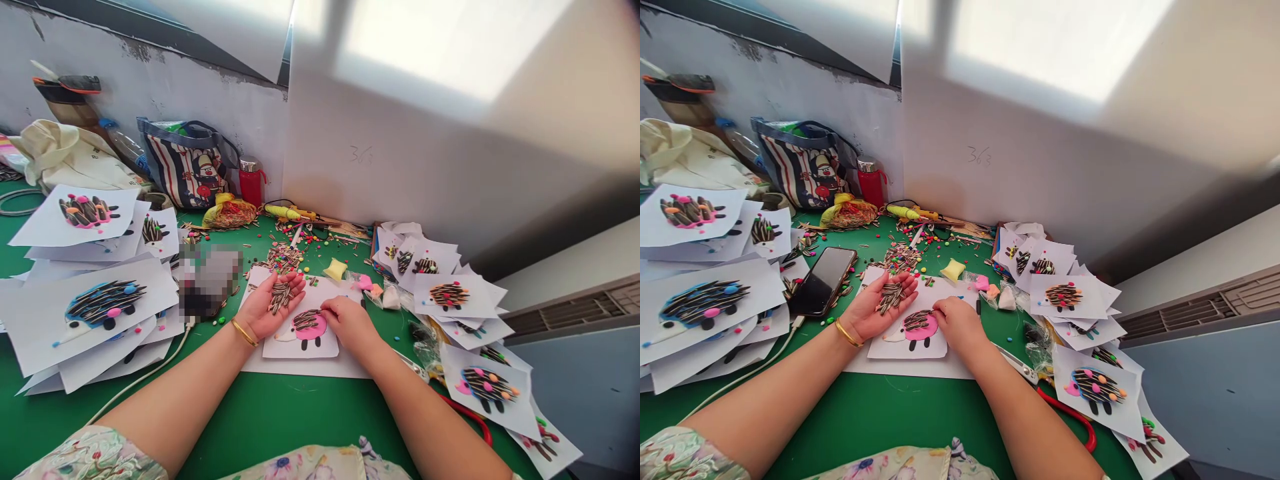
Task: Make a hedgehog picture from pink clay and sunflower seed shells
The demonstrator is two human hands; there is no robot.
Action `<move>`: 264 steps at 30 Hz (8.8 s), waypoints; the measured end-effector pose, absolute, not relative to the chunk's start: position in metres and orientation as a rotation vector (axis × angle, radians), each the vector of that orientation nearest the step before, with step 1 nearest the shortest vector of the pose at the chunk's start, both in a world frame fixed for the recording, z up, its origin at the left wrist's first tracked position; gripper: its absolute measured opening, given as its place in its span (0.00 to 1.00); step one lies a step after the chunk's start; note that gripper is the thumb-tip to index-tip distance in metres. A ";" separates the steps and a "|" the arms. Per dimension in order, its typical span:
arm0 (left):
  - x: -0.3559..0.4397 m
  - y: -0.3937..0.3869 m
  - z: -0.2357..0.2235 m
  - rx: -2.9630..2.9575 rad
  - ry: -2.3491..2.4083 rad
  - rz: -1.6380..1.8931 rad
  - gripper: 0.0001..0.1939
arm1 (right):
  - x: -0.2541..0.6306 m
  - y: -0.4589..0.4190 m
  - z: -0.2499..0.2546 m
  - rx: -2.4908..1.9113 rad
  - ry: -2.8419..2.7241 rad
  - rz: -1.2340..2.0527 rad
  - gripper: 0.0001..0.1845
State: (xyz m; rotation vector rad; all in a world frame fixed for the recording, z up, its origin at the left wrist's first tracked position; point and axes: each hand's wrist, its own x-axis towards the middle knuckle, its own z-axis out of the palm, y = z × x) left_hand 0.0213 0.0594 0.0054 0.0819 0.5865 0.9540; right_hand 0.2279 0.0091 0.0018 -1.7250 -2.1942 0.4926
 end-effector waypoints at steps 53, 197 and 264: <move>0.021 0.060 0.004 0.081 0.571 0.953 0.18 | 0.228 0.010 0.008 -1.596 -2.184 0.321 0.10; 0.021 0.054 0.004 0.083 0.553 0.896 0.17 | 0.211 0.068 0.044 -1.663 -2.413 0.240 0.12; 0.023 0.056 0.004 0.114 0.571 0.908 0.16 | 0.224 -0.011 0.007 -1.692 -2.191 0.487 0.09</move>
